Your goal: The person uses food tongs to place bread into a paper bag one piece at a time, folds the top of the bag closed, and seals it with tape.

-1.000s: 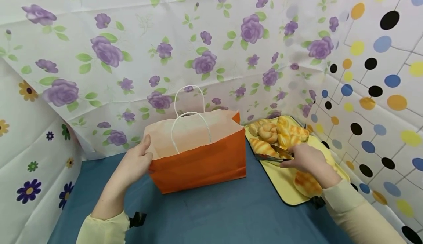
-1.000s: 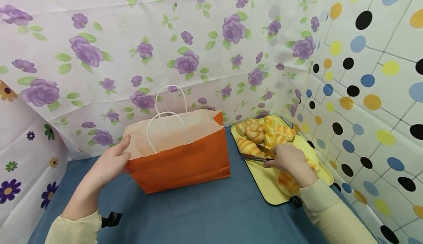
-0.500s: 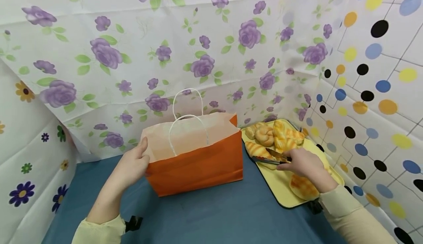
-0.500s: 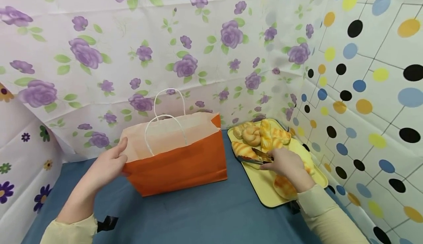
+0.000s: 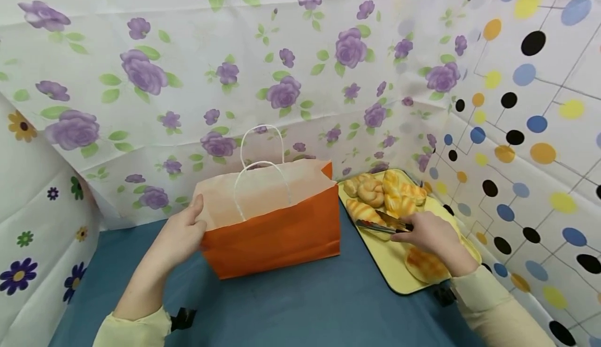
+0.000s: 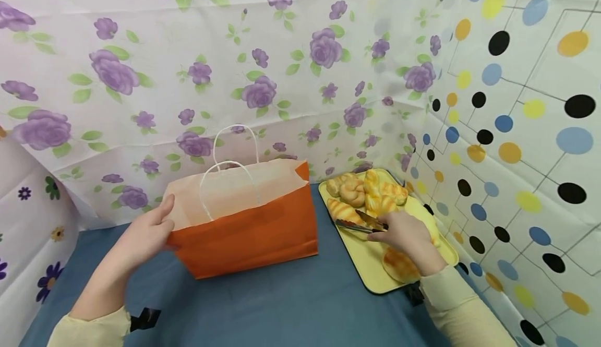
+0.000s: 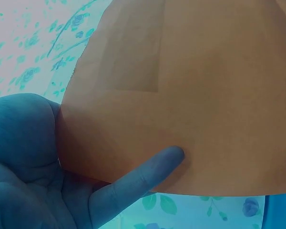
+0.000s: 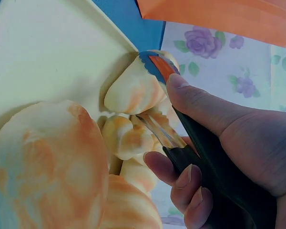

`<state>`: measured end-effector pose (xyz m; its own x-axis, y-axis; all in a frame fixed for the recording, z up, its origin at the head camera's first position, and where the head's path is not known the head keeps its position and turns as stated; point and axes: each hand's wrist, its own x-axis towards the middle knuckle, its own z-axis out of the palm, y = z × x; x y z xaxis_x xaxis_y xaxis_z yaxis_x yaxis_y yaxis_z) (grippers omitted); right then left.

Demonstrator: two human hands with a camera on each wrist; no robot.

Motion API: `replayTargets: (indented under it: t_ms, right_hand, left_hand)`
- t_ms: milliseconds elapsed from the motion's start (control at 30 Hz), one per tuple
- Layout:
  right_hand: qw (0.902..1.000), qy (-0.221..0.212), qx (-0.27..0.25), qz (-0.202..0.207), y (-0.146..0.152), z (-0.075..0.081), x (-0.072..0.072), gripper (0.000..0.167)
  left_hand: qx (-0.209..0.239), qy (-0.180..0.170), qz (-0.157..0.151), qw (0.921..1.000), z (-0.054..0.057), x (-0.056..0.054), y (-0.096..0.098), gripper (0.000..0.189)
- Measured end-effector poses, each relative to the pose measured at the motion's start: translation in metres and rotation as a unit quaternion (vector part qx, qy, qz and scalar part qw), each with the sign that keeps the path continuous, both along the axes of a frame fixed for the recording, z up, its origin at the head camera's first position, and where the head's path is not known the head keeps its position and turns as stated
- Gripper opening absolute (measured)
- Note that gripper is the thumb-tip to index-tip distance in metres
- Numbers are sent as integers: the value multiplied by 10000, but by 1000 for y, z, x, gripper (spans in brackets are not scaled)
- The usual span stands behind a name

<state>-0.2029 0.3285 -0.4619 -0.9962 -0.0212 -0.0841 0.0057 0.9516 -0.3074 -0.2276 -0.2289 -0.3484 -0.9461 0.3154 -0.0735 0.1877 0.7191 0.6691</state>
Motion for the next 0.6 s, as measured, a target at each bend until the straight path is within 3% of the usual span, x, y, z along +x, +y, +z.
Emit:
replayTargets:
  t_ms: [233, 467, 600]
  right_hand:
    - [10000, 7, 51, -85, 4, 2, 1, 45]
    - [10000, 40, -32, -37, 6, 3, 2, 80]
    - [9998, 190, -64, 42, 8, 0, 7, 73]
  left_hand:
    - [31, 6, 50, 10000, 0, 0, 0, 65]
    - [75, -29, 103, 9999, 3, 1, 2, 66]
    - [35, 18, 102, 9999, 1, 2, 3, 65]
